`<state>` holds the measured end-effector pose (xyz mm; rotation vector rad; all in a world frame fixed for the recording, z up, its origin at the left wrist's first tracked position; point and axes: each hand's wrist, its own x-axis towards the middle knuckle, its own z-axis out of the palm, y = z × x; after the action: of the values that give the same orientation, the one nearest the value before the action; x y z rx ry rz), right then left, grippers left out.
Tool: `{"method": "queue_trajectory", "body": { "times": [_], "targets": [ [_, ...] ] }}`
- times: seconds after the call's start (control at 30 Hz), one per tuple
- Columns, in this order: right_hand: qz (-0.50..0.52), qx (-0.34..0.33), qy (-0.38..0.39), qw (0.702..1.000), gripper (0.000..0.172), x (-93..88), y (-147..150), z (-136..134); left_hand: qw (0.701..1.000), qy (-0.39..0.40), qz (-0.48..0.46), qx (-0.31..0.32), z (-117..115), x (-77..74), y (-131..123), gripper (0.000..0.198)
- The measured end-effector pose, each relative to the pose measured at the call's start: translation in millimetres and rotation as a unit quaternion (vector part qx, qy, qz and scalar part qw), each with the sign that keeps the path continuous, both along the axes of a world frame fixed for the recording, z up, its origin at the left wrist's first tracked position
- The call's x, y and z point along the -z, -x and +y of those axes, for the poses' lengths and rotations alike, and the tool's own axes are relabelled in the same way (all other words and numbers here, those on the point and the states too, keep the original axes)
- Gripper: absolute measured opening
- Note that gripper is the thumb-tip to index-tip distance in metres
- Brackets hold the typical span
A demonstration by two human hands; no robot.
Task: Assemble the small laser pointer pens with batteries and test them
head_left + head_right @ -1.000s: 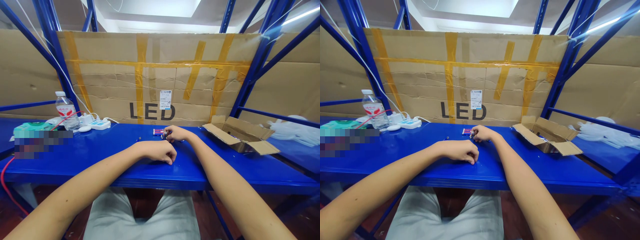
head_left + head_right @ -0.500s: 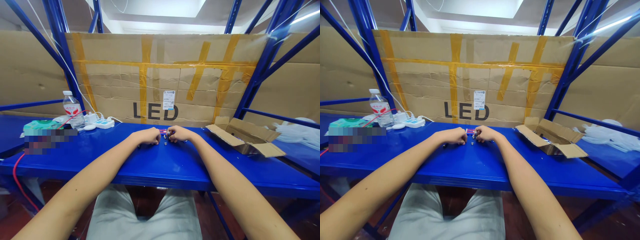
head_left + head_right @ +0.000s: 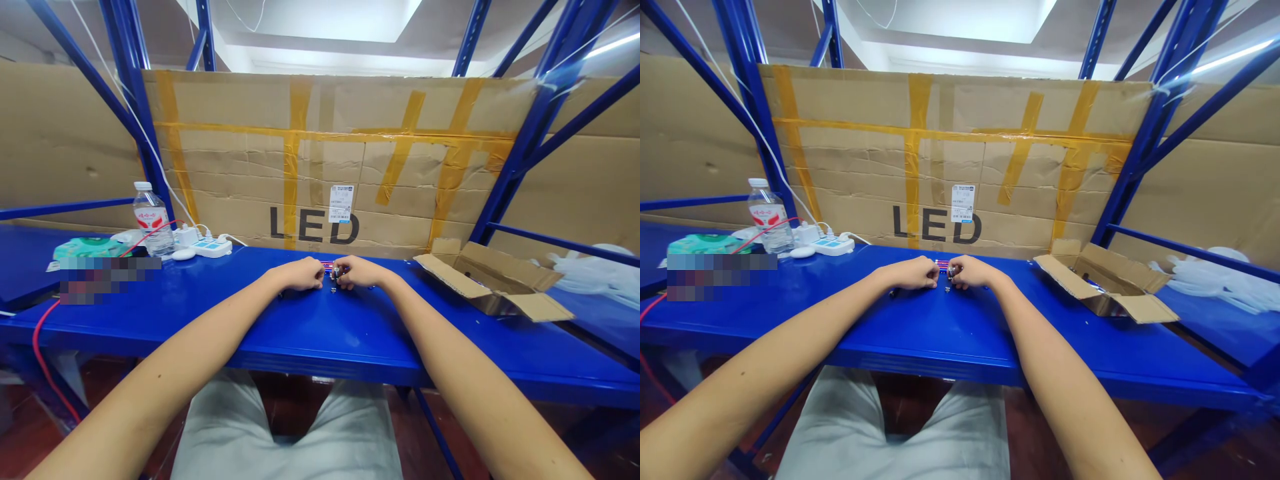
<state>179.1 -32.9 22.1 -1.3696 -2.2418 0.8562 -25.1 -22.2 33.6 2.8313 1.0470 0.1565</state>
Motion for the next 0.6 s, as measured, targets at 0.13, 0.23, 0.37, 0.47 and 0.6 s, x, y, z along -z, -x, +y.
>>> {"method": "queue_trajectory", "body": {
  "times": [0.13,0.23,0.37,0.47,0.6],
  "targets": [
    [0.015,0.004,-0.002,1.000,0.023,0.8,0.6,0.9,0.980,-0.073,-0.182,0.035,2.4,9.1,-7.6,0.016],
    [0.030,-0.003,-0.005,1.000,0.027,3.2,-0.3,3.3,0.966,-0.088,-0.241,0.039,0.2,13.2,-12.8,0.017],
    [0.038,-0.004,-0.006,0.999,0.029,4.9,-0.9,5.2,0.960,-0.111,-0.255,0.039,0.2,16.7,-16.0,0.019],
    [0.044,-0.003,-0.004,0.999,0.028,4.7,-1.1,5.5,0.960,-0.122,-0.242,0.065,4.0,18.8,-16.4,0.020],
    [0.050,0.003,0.000,0.999,0.025,4.8,-2.4,6.2,0.962,-0.130,-0.227,0.077,4.4,17.5,-15.7,0.020]
  ]
}}
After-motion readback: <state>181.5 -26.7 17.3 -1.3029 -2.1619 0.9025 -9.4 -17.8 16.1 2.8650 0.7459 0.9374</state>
